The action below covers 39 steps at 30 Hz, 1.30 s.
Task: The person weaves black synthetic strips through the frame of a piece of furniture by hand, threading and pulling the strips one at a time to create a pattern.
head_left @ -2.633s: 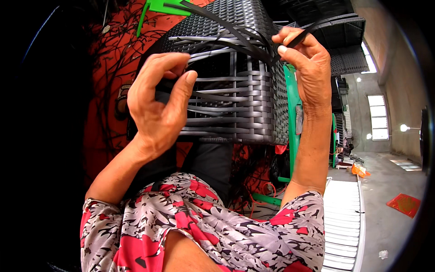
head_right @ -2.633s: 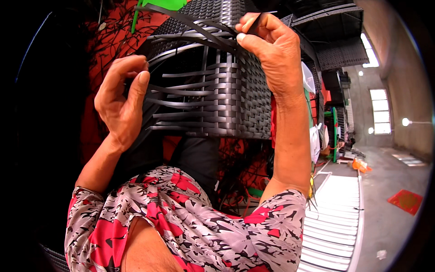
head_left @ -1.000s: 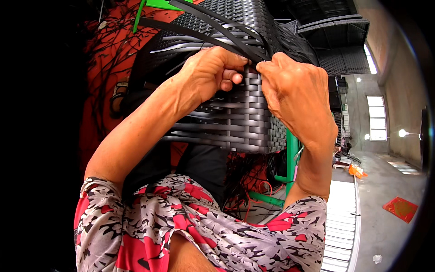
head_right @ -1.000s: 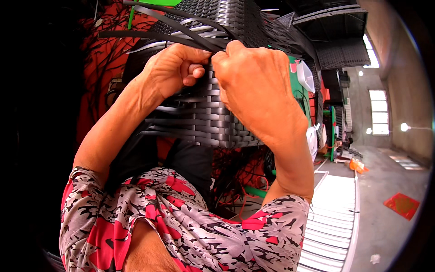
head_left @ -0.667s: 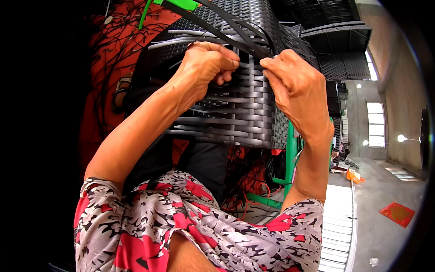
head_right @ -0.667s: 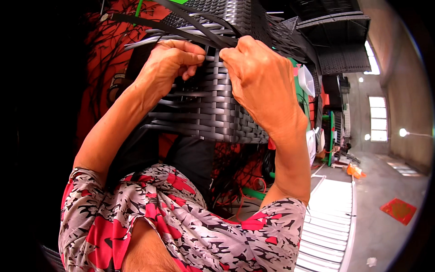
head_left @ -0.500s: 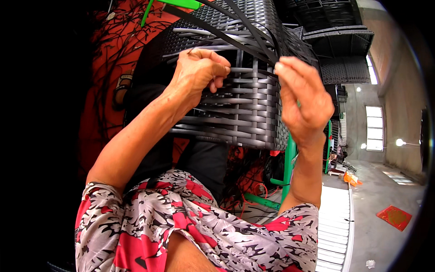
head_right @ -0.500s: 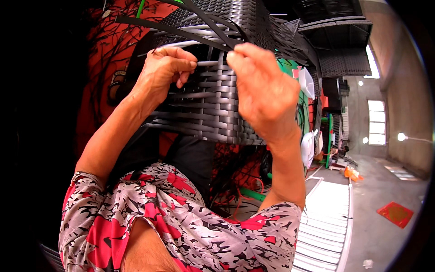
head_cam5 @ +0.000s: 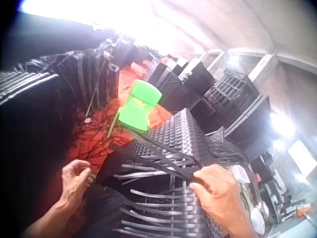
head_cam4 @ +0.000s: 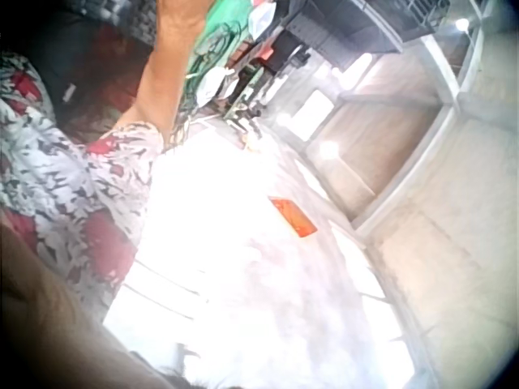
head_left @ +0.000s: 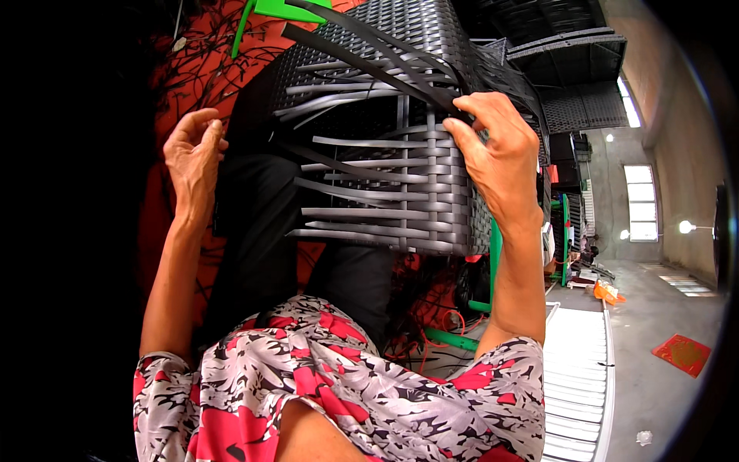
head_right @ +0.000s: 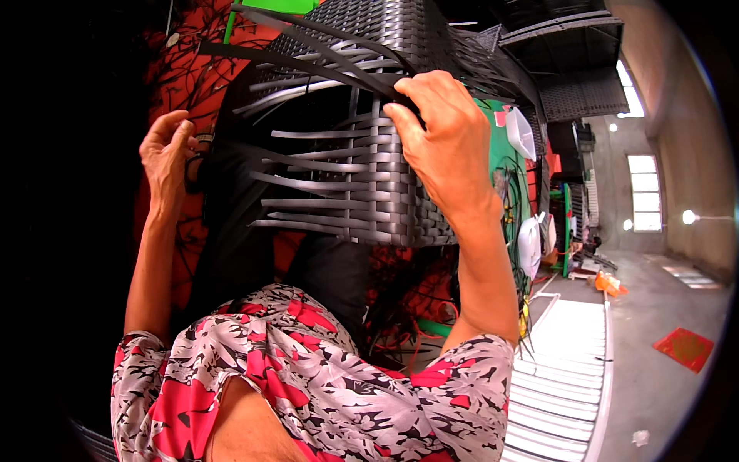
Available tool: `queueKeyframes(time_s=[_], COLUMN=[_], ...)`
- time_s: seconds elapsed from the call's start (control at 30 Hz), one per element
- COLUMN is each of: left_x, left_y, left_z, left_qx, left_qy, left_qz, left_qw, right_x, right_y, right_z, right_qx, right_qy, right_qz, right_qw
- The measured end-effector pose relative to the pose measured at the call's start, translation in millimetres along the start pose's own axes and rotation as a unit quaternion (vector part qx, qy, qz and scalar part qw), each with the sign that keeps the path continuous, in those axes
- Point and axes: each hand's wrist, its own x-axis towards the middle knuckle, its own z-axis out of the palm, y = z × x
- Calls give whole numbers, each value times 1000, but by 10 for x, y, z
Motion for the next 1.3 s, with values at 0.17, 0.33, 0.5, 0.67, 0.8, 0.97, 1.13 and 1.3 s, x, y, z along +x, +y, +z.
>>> queueKeyframes(time_s=[0.17, 0.33, 0.5, 0.67, 0.8, 0.97, 1.13, 1.3], left_x=[-423, -452, -288, -210, -266, -380, -538, -515], left_y=[660, 844, 897, 946, 829, 794, 709, 740], left_z=[371, 840, 1200, 1383, 1379, 1418, 1459, 1416], left_qx=[-1, 64, -1, 15, 18, -9, 34, 11], left_qy=[-171, -313, -400, -372, -324, -307, -282, -275], left_qz=[86, 182, 72, -79, -27, -14, 60, 0], left_qw=[982, 930, 914, 925, 946, 952, 957, 961], right_x=[97, 103, 234, 145, -35, -112, -149, -116], right_y=[80, 243, 103, -22, -129, -62, -47, -163], right_z=[-128, -129, -299, -244, -247, -289, -349, -388], right_qx=[146, 579, 581, 360, 114, -58, -83, -119], right_qy=[-34, 62, 193, 170, 120, 70, 15, -13], right_qz=[117, 162, 133, 128, 64, -96, -131, -140], right_qw=[982, 796, 779, 909, 984, 991, 988, 983])
